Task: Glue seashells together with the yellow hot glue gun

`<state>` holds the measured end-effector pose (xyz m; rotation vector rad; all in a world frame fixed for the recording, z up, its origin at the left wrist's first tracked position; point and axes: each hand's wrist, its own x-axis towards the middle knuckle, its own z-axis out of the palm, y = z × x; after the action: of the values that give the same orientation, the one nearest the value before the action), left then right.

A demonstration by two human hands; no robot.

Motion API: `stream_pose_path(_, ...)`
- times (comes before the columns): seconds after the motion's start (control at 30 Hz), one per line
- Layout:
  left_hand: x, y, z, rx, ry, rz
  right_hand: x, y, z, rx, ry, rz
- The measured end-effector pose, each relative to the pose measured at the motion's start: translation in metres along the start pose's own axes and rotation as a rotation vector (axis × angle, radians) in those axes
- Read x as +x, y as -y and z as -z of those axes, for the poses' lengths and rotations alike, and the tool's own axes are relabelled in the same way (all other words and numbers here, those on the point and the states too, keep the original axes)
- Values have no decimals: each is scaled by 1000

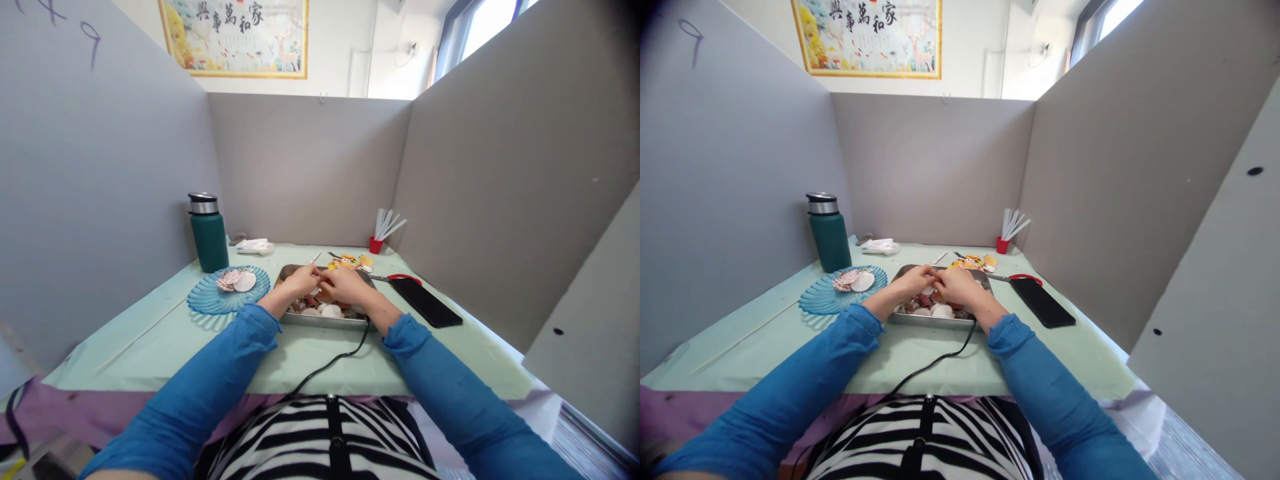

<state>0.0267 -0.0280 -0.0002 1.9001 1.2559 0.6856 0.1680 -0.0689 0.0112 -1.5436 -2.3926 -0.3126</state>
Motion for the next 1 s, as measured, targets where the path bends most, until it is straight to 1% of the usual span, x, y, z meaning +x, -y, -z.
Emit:
stream_pose_path(0.23,1,3,1,-22,27,9,0,0,0,-8,26,-5)
stream_pose_path(0.57,-5,-8,0,-116,-42,-7,0,-2,0,7,-21,-16)
stream_pose_path(0.73,-10,-12,1,-178,-47,9,0,-2,0,12,-42,-23)
stream_pose_path(1.0,-13,-16,2,-202,-35,12,0,-3,-2,19,-84,-8)
